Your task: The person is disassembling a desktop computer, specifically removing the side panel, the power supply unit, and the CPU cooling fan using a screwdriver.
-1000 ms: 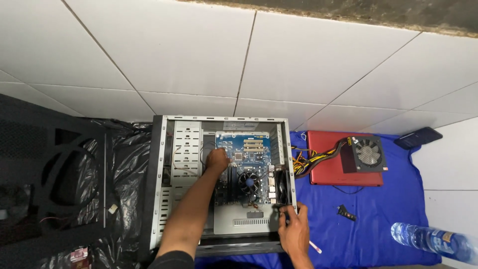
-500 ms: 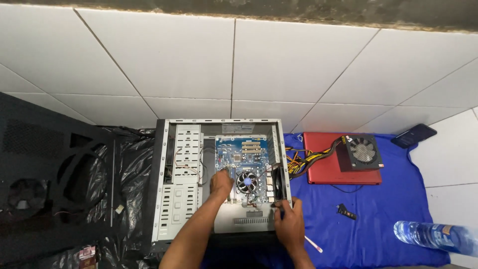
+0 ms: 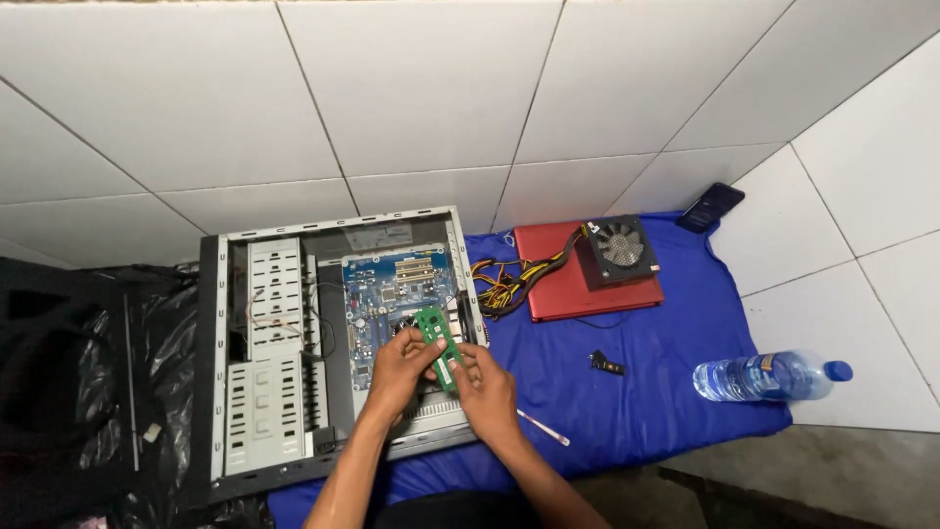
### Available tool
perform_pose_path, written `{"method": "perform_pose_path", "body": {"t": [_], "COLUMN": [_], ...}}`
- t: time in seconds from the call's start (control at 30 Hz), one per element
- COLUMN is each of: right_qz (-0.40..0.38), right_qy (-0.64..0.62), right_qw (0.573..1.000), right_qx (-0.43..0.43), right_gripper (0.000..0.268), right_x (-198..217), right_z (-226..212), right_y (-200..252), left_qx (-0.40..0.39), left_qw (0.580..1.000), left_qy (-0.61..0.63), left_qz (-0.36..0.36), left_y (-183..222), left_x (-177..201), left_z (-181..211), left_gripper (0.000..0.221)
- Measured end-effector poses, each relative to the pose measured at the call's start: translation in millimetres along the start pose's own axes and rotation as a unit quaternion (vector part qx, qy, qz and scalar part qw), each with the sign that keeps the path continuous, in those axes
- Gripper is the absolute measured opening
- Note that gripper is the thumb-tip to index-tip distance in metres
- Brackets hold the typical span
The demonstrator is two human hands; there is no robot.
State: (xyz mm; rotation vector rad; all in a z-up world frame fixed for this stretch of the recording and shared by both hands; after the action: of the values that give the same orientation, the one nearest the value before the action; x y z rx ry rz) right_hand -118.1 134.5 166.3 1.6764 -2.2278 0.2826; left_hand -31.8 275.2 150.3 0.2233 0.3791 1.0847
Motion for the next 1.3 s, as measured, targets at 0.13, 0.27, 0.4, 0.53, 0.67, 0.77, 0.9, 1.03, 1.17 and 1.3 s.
{"method": "perform_pose_path", "body": {"t": [0.13, 0.27, 0.4, 0.53, 0.67, 0.77, 0.9, 1.03, 1.17, 1.3], "right_qz": [-0.039, -0.023, 0.084, 0.118, 0.121, 0.129, 0.113, 0.093, 0.051, 0.052], "right_qy": [-0.226, -0.216, -0.244, -0.164, -0.128, -0.102, -0.078, -0.017, 0.123, 0.27], "right_qw": [0.968, 0.967, 0.944, 0.952, 0.954, 0.957, 0.965, 0.967, 0.963, 0.939], "right_qx": [-0.101, -0.135, -0.208, -0.23, -0.242, -0.237, -0.224, -0.238, -0.236, -0.206], "right_gripper": [0.025, 0.031, 0.03, 0.036, 0.036, 0.036, 0.032, 0.037, 0.037, 0.033], "right_x": [8.2, 50.8, 100.3, 143.4, 170.0, 182.9, 185.3, 186.2, 182.5, 178.4], "right_z": [35.1, 44.2, 127.9, 232.0, 310.4, 344.7, 358.3, 347.5, 355.6, 319.7], "right_y": [-1.0, 1.1, -6.6, -27.4, -65.2, -93.2, -120.8, -129.0, -133.7, -118.8], "left_qx": [0.018, 0.04, 0.087, 0.073, 0.079, 0.08, 0.091, 0.105, 0.116, 0.152], "left_qw": [0.999, 0.997, 0.996, 0.995, 0.987, 0.979, 0.969, 0.96, 0.956, 0.952], "left_qy": [0.032, 0.053, 0.002, -0.009, 0.0, 0.003, -0.006, -0.043, -0.052, -0.114], "left_qz": [0.01, -0.034, -0.004, 0.065, 0.139, 0.187, 0.231, 0.255, 0.263, 0.24], "left_y": [6.5, 10.6, 17.9, 19.9, 38.0, 48.9, 61.2, 62.0, 54.2, 25.0], "left_x": [-26.1, -51.5, -54.5, -30.7, -6.4, 12.2, 33.9, 52.1, 60.5, 73.1], "left_z": [-0.7, -2.9, -9.4, -39.4, -44.7, -52.2, -73.7, -99.5, -108.9, -136.2], "left_gripper": [0.015, 0.026, 0.033, 0.033, 0.034, 0.031, 0.03, 0.027, 0.026, 0.026]}}
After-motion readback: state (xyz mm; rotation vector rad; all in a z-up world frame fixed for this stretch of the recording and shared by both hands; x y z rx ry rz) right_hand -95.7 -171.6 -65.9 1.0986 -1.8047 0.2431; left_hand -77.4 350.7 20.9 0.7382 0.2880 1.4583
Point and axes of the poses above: each hand's wrist, its own y-axis away from the middle knuckle, its own x-axis out of the back of the hand, z = x × y, the point moved 8 cm from there along -y, towards the middle knuckle, and after that the axes turned 8 degrees about -z, right-handed, at the moved point
